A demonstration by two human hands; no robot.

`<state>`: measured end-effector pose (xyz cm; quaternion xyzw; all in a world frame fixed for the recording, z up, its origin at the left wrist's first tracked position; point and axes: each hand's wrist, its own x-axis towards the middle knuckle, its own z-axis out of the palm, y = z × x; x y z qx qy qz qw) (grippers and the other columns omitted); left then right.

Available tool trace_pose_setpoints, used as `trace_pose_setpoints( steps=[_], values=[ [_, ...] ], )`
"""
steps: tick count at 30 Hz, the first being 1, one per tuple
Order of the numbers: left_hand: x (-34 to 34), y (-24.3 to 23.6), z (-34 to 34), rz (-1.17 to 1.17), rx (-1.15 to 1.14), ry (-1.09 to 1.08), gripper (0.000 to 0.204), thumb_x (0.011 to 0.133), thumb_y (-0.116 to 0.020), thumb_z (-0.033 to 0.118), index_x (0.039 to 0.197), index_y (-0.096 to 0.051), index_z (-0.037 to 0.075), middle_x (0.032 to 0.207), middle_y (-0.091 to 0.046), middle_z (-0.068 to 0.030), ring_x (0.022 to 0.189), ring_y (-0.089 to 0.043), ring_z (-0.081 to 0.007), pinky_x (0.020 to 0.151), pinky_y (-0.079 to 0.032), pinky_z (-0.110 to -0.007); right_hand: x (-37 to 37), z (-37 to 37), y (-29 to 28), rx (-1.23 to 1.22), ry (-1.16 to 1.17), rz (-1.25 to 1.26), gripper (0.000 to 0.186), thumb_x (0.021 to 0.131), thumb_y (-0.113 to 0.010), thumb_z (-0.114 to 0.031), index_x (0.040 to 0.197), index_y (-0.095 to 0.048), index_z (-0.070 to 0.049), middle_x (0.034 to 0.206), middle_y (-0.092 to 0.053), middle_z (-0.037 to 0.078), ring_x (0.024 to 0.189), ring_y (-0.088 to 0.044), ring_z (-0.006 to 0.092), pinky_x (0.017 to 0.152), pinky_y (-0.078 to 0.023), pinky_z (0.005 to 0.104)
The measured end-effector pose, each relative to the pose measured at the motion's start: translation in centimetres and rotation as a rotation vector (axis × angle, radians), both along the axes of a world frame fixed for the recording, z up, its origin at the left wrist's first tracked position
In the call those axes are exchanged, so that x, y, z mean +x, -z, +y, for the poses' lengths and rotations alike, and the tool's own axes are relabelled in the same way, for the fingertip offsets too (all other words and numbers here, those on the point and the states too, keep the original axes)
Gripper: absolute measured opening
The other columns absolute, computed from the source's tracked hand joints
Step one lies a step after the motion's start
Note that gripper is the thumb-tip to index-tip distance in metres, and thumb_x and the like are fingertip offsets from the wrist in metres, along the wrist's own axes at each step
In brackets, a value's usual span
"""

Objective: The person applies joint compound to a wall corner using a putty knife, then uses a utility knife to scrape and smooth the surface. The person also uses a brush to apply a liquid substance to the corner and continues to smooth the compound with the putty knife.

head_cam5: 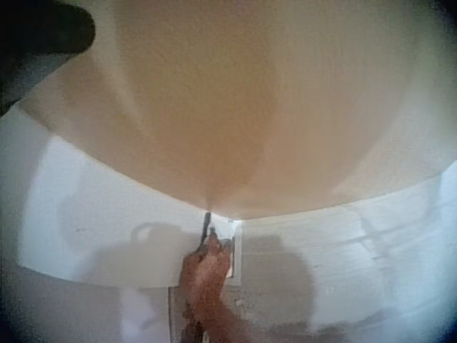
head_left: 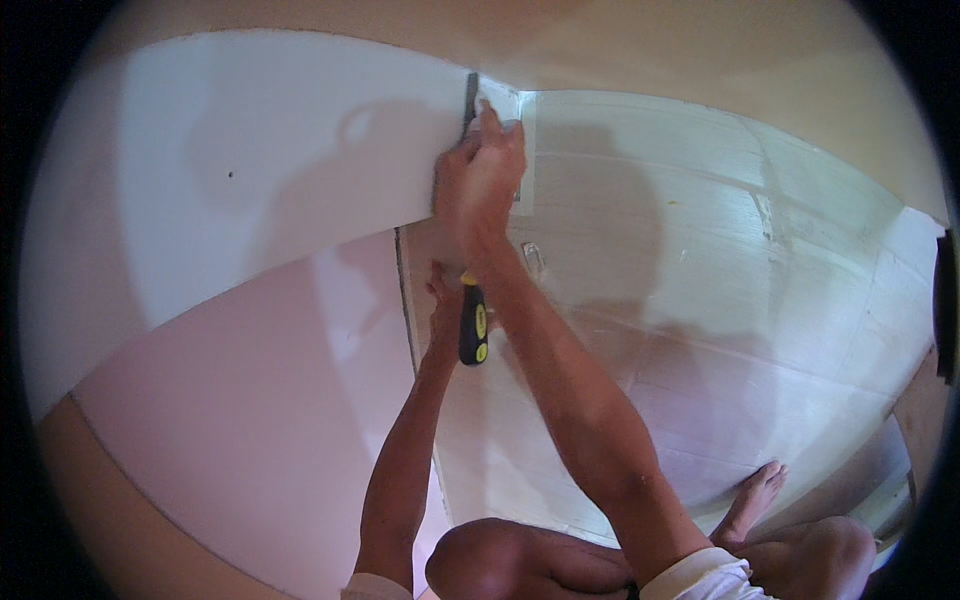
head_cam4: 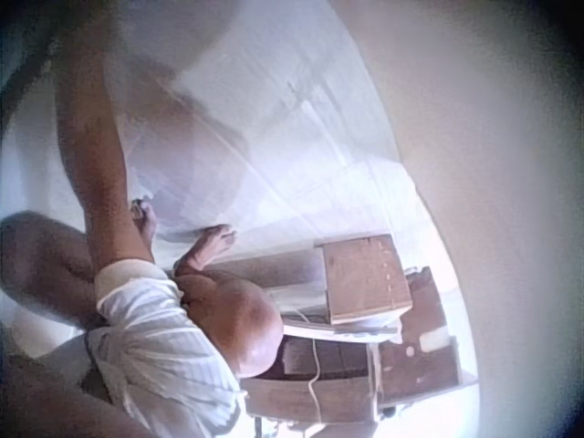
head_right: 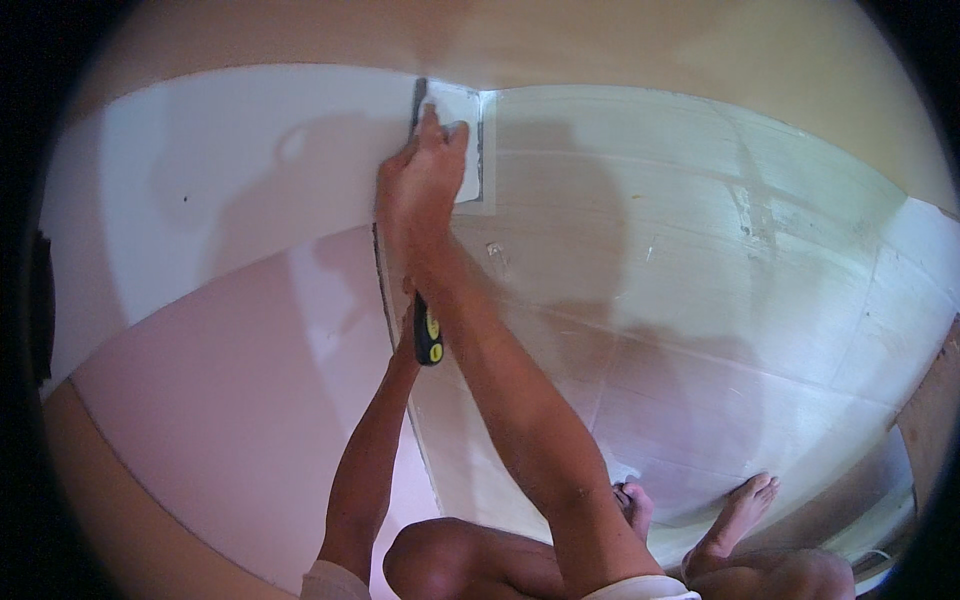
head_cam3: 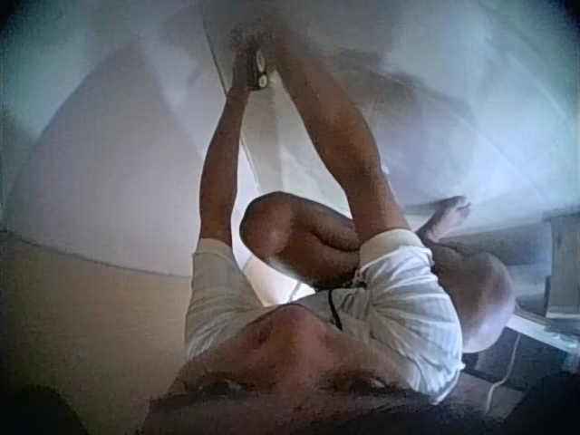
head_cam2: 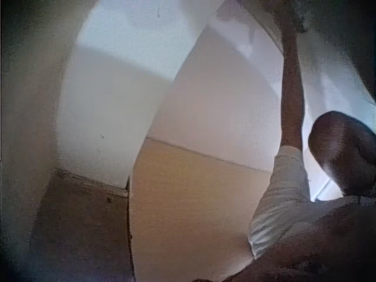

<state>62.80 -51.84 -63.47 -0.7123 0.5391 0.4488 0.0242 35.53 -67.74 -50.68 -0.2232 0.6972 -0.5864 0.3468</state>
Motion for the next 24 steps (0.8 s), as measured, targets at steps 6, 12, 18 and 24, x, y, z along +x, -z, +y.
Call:
trace_pose_setpoints(
  steps=[6,12,18,24],
  values=[
    [1.7,1.3,0.3,0.058,0.014,0.002,0.117,0.064,-0.085,0.044,0.154,-0.013,0.026,0.151,0.002,-0.0388,0.134,-0.004,-0.0671,0.104,-0.035,-0.062,0.4,0.1,-2.3,-0.127,0.070,-0.062,0.038,0.086,-0.047,0.006,0.122,-0.059,0.009,0.090,-0.054,0.025,0.083,-0.057,0.0361,0.077,-0.046,0.0436],
    [0.2,0.1,-0.7,-0.041,0.006,0.106,0.119,0.064,-0.086,0.042,0.155,-0.011,0.025,0.150,0.002,-0.0394,0.134,-0.003,-0.0665,0.105,-0.034,-0.062,-0.3,0.8,-7.1,-0.260,-0.029,-0.127,0.039,0.088,-0.047,0.006,0.126,-0.055,0.009,0.093,-0.053,0.025,0.083,-0.056,0.0365,0.078,-0.046,0.0438],
    [-1.0,-2.1,-0.9,-0.215,-0.032,0.298,0.121,0.064,-0.087,0.041,0.155,-0.008,0.024,0.150,0.002,-0.0401,0.135,-0.002,-0.0658,0.106,-0.032,-0.062,-1.1,1.8,-6.1,-0.165,-0.026,-0.202,0.035,0.093,-0.047,-0.002,0.127,-0.057,0.001,0.100,-0.057,0.026,0.085,-0.059,0.0378,0.080,-0.046,0.0444],
    [-6.9,-5.3,-2.3,-0.447,-0.102,0.513,0.125,0.063,-0.088,0.040,0.155,-0.005,0.023,0.149,0.003,-0.0414,0.135,-0.002,-0.0654,0.107,-0.031,-0.063,-1.5,3.3,2.3,-0.007,-0.026,-0.395,0.040,0.092,-0.051,-0.004,0.131,-0.052,0.002,0.098,-0.063,0.030,0.092,-0.062,0.0437,0.084,-0.045,0.0484]
  ],
)
